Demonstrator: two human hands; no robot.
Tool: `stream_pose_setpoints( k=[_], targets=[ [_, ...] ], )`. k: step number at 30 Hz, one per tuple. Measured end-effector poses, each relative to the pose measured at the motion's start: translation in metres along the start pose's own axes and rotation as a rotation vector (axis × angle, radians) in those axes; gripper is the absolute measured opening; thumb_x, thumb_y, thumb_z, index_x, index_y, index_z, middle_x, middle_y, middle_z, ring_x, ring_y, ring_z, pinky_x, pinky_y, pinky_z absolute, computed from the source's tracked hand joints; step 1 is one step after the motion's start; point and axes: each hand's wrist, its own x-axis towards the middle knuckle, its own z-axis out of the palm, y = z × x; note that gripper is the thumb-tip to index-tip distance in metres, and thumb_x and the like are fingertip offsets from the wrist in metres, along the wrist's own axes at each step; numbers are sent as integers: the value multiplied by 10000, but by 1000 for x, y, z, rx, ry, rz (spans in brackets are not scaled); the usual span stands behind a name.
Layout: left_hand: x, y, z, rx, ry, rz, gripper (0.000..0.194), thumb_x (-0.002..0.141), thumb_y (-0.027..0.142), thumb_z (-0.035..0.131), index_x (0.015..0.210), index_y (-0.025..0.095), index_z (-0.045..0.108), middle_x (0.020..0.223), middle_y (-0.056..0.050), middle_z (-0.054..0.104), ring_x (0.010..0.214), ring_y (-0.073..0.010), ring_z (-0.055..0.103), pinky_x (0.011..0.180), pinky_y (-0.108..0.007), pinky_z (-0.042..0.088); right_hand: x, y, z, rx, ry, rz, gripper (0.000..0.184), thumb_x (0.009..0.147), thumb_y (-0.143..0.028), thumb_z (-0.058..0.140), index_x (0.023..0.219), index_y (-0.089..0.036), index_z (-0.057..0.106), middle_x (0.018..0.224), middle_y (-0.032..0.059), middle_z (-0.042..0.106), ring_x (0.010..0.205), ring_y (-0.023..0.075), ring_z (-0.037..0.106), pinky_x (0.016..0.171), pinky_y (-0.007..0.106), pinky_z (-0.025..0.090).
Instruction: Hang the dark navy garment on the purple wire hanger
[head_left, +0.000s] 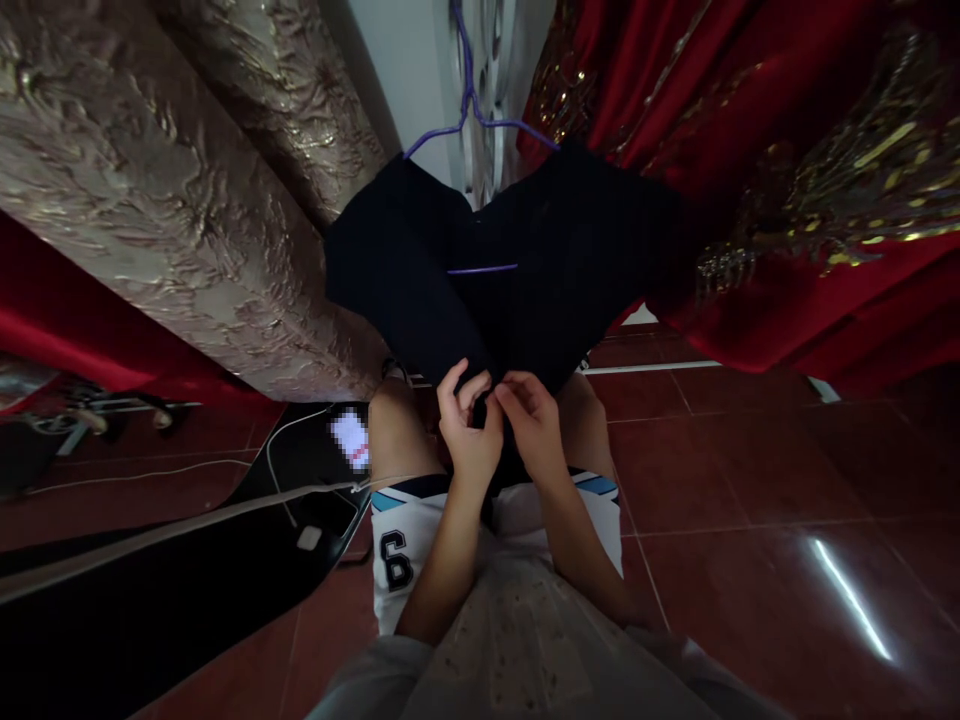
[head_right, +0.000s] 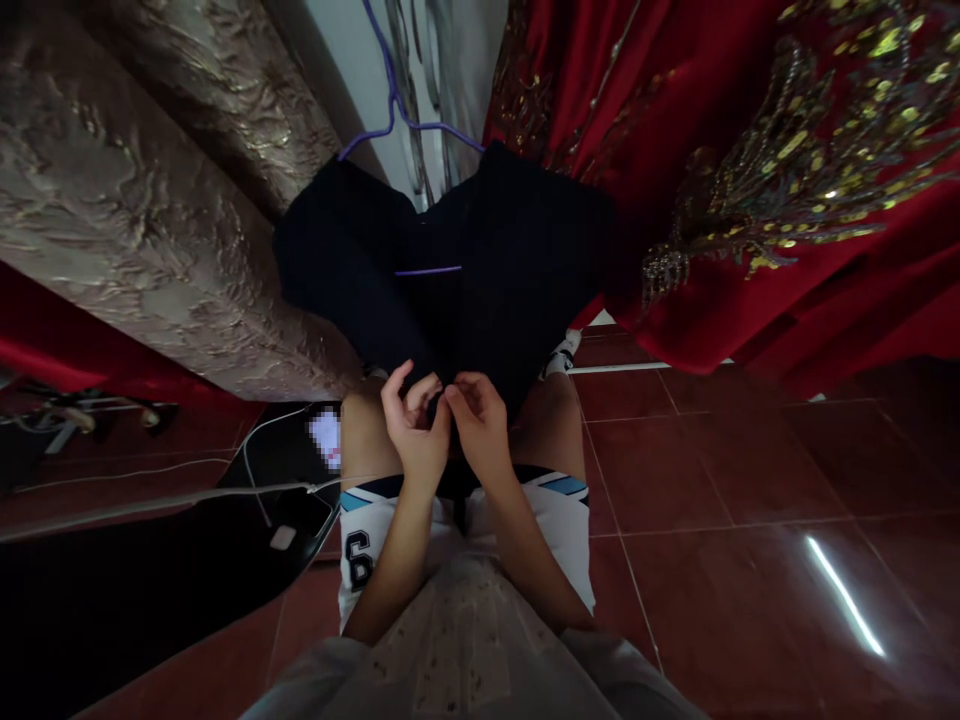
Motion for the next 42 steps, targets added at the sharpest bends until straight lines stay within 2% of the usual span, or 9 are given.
stream_pose_setpoints(
  k=[4, 9, 13, 16, 22, 28, 34, 38, 42],
  targets=[
    [-2, -4, 3, -86, 43, -27, 477, 908, 149, 698, 1351, 238, 546, 1110, -60, 723, 1045, -152, 722, 997, -294, 579, 3, 2, -3, -20, 38, 14, 266, 796, -399, 751, 928, -183, 668, 848, 28, 696, 816, 167, 654, 768, 300, 533],
    [-5, -3, 7, -91, 68, -58, 340, 910, 137, 681, 1238, 208, 624, 1139, -78, 720, 1058, -160, 721, 978, -300, 596, 4, 1, -7, -82, 51, -31, 207, 823, -372, 739, 849, -174, 686, 807, 24, 702, 775, 157, 661, 740, 285, 533],
    [0, -6, 1, -99, -13, -74, 230, 940, 140, 625, 1161, 189, 664, 1105, -83, 717, 1022, -157, 721, 931, -292, 606, 1, 2, -5, -90, 112, -54, 231, 853, -395, 711, 827, -170, 664, 769, 13, 677, 720, 143, 643, 691, 271, 528],
    [4, -10, -6, -109, -102, -95, 324, 910, 125, 653, 1224, 197, 628, 1143, -89, 709, 1065, -175, 708, 967, -325, 589, 0, 5, -4, -108, 158, -43, 275, 860, -433, 702, 821, -168, 638, 737, 2, 640, 663, 130, 614, 641, 260, 508],
    [8, -19, -8, -2, -136, -112, 250, 911, 139, 648, 1154, 198, 648, 1006, -52, 689, 962, -155, 691, 913, -300, 563, 10, 1, -13, -275, -28, 0, 299, 908, -466, 608, 844, -175, 614, 722, 5, 614, 642, 132, 568, 583, 255, 425],
    [13, -28, -4, -139, -156, -189, 283, 876, 180, 704, 1147, 194, 621, 942, -38, 671, 911, -145, 678, 878, -278, 552, 30, -15, -25, -457, -163, 33, 310, 867, -458, 619, 725, -185, 588, 614, -22, 523, 576, 114, 443, 559, 268, 315],
    [16, -29, -9, -296, -149, -291, 321, 809, 215, 789, 1072, 184, 608, 832, -8, 648, 779, -114, 661, 748, -216, 536, 36, -25, -30, -413, -316, 181, 343, 846, -486, 615, 699, -177, 584, 568, -46, 445, 535, 88, 372, 525, 254, 263],
    [19, -29, -8, -317, -86, -206, 314, 861, 188, 747, 1080, 212, 523, 830, 14, 614, 781, -91, 633, 763, -195, 505, 51, -42, -13, -275, -327, 189, 250, 762, -395, 681, 764, -145, 680, 552, -40, 493, 521, 77, 393, 505, 240, 256],
    [24, -45, 4, -280, -126, -145, 314, 880, 139, 694, 1042, 228, 441, 840, 28, 584, 802, -86, 615, 809, -206, 482, 88, -93, 24, -99, -184, -30, 220, 803, -367, 693, 757, -154, 668, 518, -58, 443, 475, 57, 351, 478, 230, 236]
  ],
)
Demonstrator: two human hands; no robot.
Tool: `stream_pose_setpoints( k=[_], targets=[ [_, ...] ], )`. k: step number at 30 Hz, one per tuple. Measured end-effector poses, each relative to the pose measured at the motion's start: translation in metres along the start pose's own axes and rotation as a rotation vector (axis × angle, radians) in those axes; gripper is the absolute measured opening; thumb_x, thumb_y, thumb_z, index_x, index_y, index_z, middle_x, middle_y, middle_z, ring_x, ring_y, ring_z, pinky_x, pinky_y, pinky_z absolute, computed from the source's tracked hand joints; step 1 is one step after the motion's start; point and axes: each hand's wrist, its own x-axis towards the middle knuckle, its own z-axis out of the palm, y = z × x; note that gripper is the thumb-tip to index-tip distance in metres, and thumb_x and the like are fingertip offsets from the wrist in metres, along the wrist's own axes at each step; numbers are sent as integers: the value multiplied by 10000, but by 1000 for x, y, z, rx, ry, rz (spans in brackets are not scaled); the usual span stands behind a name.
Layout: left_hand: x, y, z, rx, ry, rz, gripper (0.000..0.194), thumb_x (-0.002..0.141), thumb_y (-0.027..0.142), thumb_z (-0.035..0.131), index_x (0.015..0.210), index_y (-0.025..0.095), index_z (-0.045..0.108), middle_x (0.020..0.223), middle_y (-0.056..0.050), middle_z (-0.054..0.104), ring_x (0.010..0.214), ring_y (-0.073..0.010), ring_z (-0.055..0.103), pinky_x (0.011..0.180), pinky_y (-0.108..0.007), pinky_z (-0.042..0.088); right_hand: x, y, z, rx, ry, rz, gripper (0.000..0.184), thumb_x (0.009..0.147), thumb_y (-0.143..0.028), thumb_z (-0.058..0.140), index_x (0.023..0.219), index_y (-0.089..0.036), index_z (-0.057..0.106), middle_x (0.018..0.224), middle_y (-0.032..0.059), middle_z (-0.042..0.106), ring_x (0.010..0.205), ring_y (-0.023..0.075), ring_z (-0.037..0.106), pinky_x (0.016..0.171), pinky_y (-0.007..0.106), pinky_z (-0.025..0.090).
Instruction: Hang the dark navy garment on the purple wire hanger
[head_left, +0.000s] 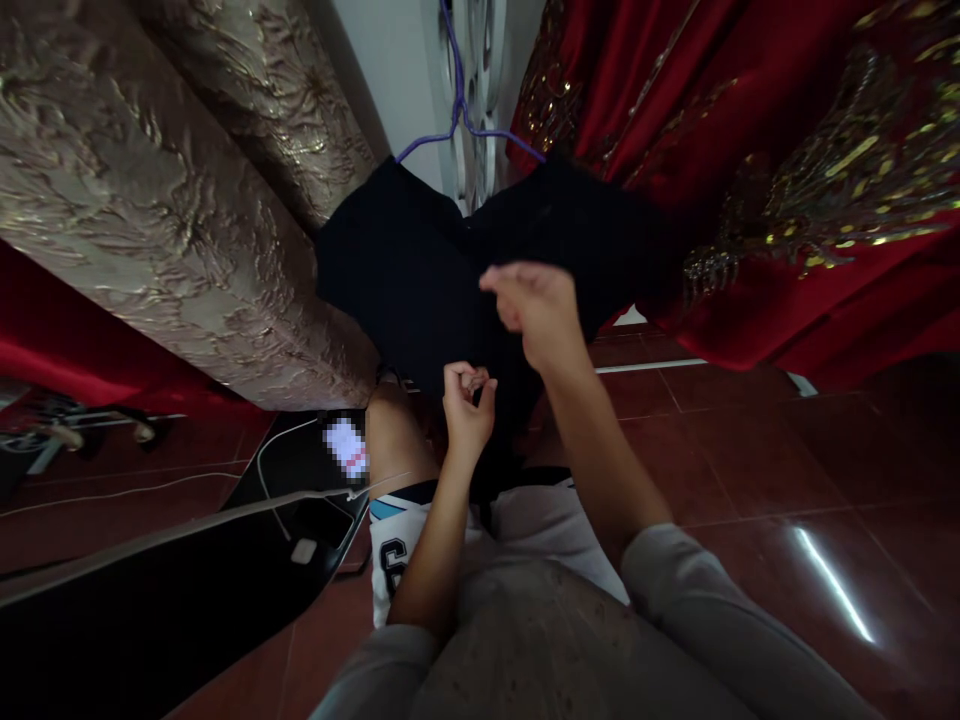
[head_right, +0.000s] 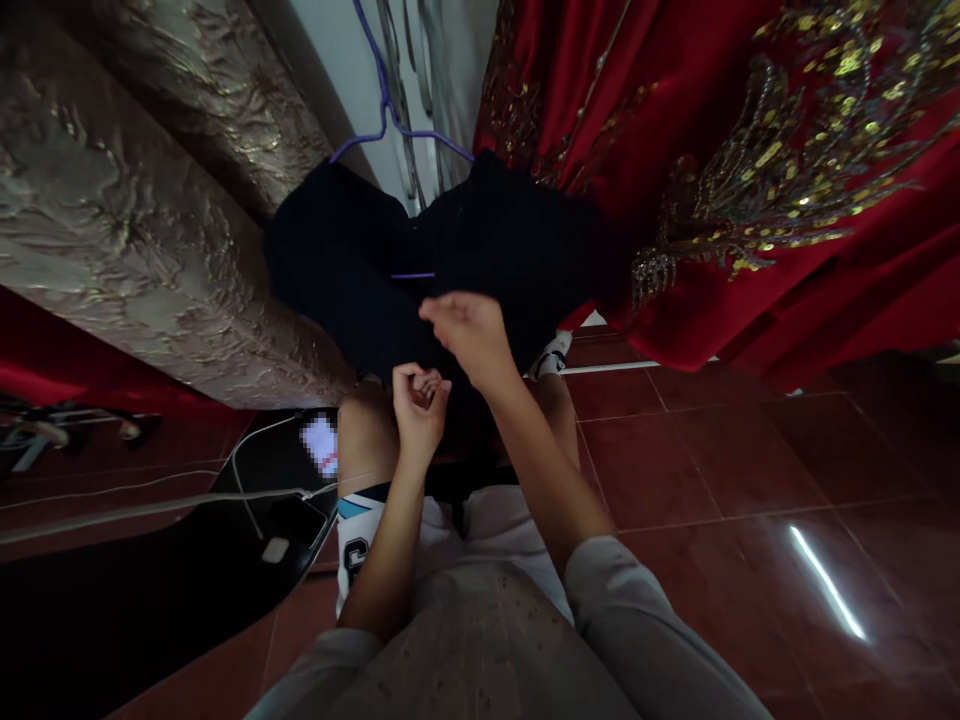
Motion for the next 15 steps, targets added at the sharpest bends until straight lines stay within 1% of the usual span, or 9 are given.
stream_pose_setpoints(
  k=[3, 5, 6, 7, 9, 10, 13, 14, 15],
  targets=[
    [9, -17, 2, 146, -57, 28, 257, 884, 131, 661, 995, 218, 446, 863, 11, 588, 823, -103, 624, 818, -232, 487, 30, -47, 15, 87, 130, -216, 230, 912, -329, 655, 749, -168, 634, 508, -68, 397, 458, 50, 328, 466, 221, 217],
    [19, -17, 1, 236, -132, 49, 256, 881, 128, 658, 1018, 217, 461, 875, -3, 616, 830, -122, 646, 824, -260, 502, 39, -66, 21, 126, 116, -285, 250, 962, -284, 625, 739, -170, 624, 487, -74, 378, 434, 46, 308, 449, 219, 202],
    [26, -11, 0, 271, -193, 56, 281, 876, 126, 667, 1059, 220, 475, 874, -7, 636, 830, -133, 662, 832, -275, 512, 40, -70, 22, 140, 93, -302, 252, 976, -259, 614, 741, -168, 625, 474, -77, 376, 421, 45, 295, 440, 220, 196],
    [34, -1, 0, 295, -258, 67, 314, 877, 129, 677, 1110, 223, 488, 880, -12, 658, 841, -145, 679, 850, -292, 521, 40, -70, 22, 146, 65, -308, 244, 983, -232, 606, 750, -164, 629, 463, -81, 378, 409, 44, 284, 431, 221, 192],
    [57, 30, -1, 307, -343, 132, 373, 903, 165, 690, 1223, 234, 511, 924, -28, 694, 891, -169, 704, 900, -326, 531, 36, -65, 21, 141, 27, -304, 219, 991, -204, 592, 781, -157, 634, 453, -88, 384, 397, 45, 275, 420, 220, 191],
    [71, 49, 0, 293, -329, 199, 360, 932, 206, 683, 1255, 238, 529, 983, -44, 700, 945, -181, 703, 938, -344, 527, 34, -62, 19, 125, 18, -294, 216, 995, -206, 586, 789, -156, 630, 452, -92, 382, 397, 44, 279, 419, 216, 194],
    [115, 105, 7, 299, -159, 467, 302, 993, 350, 646, 1272, 242, 604, 1021, -45, 650, 953, -186, 669, 924, -345, 527, 30, -59, 14, 41, 8, -284, 229, 994, -182, 564, 772, -156, 612, 455, -94, 385, 402, 40, 294, 425, 212, 204],
    [128, 120, 11, 337, -168, 531, 285, 994, 385, 646, 1235, 232, 640, 1032, -52, 638, 972, -196, 657, 912, -344, 527, 30, -60, 13, 10, 12, -306, 227, 988, -165, 564, 765, -158, 606, 461, -93, 397, 408, 39, 299, 432, 214, 212],
    [137, 131, 15, 365, -189, 550, 275, 977, 421, 671, 1163, 218, 669, 1017, -53, 633, 998, -212, 651, 918, -350, 525, 31, -61, 12, -22, 23, -342, 221, 978, -149, 568, 759, -160, 599, 470, -91, 410, 416, 38, 302, 440, 218, 215]
  ],
)
